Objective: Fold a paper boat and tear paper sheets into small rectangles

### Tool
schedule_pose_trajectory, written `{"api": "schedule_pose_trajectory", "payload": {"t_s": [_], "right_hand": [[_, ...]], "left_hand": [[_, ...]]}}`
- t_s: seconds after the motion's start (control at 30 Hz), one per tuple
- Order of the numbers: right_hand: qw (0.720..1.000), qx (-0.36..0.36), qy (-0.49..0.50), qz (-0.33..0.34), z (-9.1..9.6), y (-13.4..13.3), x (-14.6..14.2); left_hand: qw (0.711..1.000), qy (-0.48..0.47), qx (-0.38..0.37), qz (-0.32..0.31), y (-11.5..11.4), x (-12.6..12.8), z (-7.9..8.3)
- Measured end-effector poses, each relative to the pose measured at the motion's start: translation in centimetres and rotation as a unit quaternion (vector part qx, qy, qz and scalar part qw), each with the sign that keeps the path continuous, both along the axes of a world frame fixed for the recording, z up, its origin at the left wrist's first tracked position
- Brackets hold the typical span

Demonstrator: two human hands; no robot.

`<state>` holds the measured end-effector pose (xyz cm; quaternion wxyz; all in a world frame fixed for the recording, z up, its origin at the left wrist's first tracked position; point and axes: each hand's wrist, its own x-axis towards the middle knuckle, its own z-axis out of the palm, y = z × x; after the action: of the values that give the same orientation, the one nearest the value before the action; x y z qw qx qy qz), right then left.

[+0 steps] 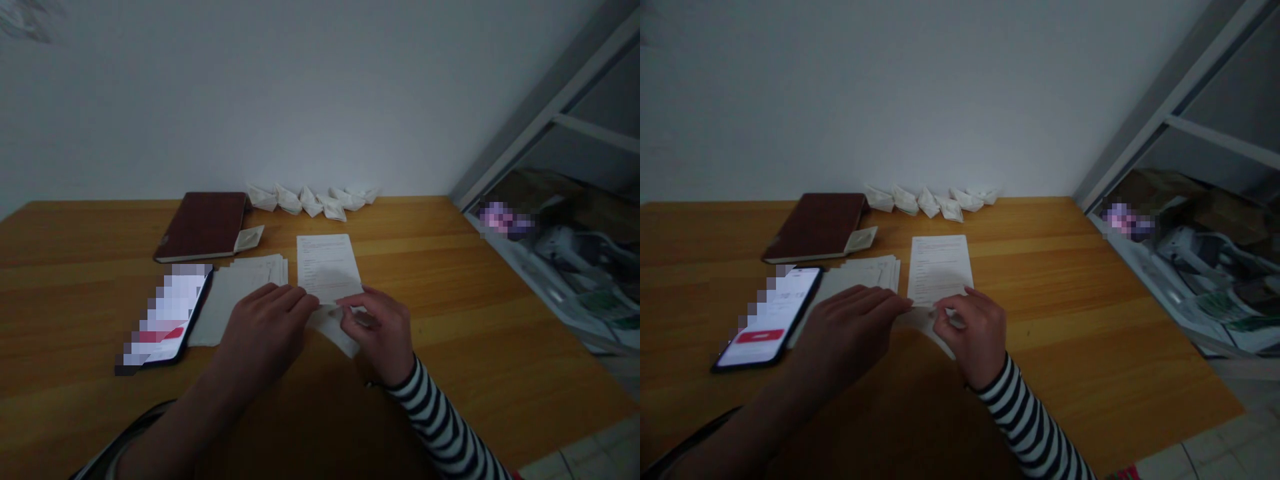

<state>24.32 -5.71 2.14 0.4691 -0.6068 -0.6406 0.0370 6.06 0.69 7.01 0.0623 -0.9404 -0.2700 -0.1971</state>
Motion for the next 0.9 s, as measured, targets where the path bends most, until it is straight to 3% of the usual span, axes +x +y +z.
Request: {"api": "schedule_pose_trajectory", "payload": {"t_s": [0.27,0.43,0.5,0.57,0.67,0.9], "right_hand": [[0.998,0.009,0.033,-0.050,0.5,0.4,2.9],[0.989,0.029,0.051,-0.139,0.7,0.5,4.5],[0.992,0.056,0.038,-0.108,0.9,0.4,3.8],[0.996,0.079,-0.002,-0.035,1.0,0.1,2.5],[0.994,0.088,-0.048,0.045,0.9,-0.3,0.6],[0.991,0.097,-0.036,0.083,0.5,-0.7,-0.8]], "left_hand": [[0.995,-0.047,0.074,0.045,2.1,-3.2,2.2],[0.978,-0.084,0.116,0.153,3.0,-5.7,4.2],[0.983,-0.070,0.119,0.122,2.9,-5.2,4.0],[0.993,-0.040,0.106,0.044,2.3,-4.0,3.3],[0.998,0.001,0.065,-0.008,0.9,-1.5,2.0],[0.996,-0.021,0.024,-0.082,-1.0,0.4,0.7]]}}
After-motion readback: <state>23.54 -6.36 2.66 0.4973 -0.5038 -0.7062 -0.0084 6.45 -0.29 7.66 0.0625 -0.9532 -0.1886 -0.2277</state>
